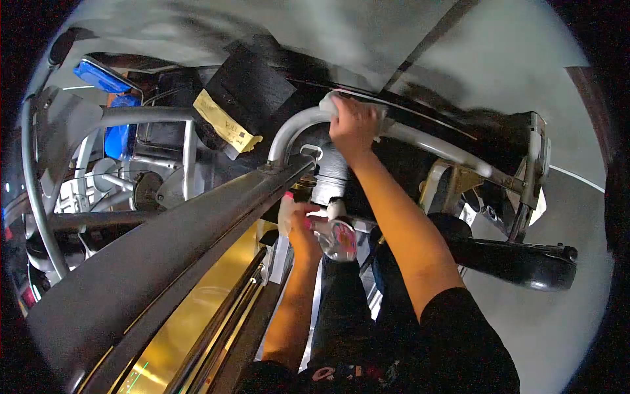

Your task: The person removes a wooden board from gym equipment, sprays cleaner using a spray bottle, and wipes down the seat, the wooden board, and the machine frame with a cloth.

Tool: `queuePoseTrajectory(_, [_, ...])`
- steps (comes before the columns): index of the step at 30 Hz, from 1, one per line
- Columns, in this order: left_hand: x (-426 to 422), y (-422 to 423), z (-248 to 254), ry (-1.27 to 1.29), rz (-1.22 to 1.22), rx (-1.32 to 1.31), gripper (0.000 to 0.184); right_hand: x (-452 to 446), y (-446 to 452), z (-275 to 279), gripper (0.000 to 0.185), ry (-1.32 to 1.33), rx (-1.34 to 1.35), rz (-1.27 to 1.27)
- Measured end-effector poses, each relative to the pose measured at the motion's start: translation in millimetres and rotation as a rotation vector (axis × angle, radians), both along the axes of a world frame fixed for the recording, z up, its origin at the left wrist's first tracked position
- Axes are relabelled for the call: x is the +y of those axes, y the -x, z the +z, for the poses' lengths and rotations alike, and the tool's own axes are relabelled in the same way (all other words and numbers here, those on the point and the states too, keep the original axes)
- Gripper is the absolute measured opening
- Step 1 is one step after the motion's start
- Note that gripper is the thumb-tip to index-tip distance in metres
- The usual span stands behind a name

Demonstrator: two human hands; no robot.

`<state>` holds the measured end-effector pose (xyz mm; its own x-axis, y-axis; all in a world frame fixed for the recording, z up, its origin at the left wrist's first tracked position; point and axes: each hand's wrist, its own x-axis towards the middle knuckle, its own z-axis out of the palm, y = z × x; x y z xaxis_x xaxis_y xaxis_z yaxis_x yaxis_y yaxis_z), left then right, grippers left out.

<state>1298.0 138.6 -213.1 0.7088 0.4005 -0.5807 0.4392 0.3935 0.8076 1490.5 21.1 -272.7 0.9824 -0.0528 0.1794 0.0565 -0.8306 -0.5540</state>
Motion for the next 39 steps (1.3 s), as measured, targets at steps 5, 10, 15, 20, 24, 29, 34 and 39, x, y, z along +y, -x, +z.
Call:
queuePoseTrajectory(5, [5.4,41.6,-16.8,0.042,-0.099,-0.035,0.056,34.4,3.2,-1.9,0.037,-0.105,-0.192,0.190])
queuePoseTrajectory(10, [7.8,70.9,-18.3,0.028,-0.135,0.032,0.062,89.3,22.1,2.2,0.033,-0.295,0.058,0.705])
queuePoseTrajectory(15, [21.1,83.9,-25.6,0.164,-0.084,0.002,0.069,98.3,12.5,-1.4,0.028,-0.342,0.247,0.932])
queuePoseTrajectory(20, [26.0,66.5,-15.3,0.092,-0.139,-0.061,0.058,92.2,-1.7,7.6,0.031,-0.047,0.122,1.030])
queuePoseTrajectory(24, [19.1,60.6,-4.6,0.139,-0.093,-0.115,0.048,45.7,-8.5,-8.3,0.027,0.236,-0.496,0.903])
queuePoseTrajectory(29, [15.5,62.1,-5.7,0.182,-0.215,0.042,0.053,-64.7,-12.8,-36.2,0.010,-0.806,0.573,1.006])
queuePoseTrajectory(34, [14.3,71.0,-3.5,0.195,-0.253,0.019,0.057,-76.0,25.3,19.7,0.018,0.216,0.013,0.434])
queuePoseTrajectory(39, [10.2,66.4,3.3,0.267,-0.136,-0.003,0.042,-136.6,64.3,24.7,0.038,-0.243,0.202,-0.358])
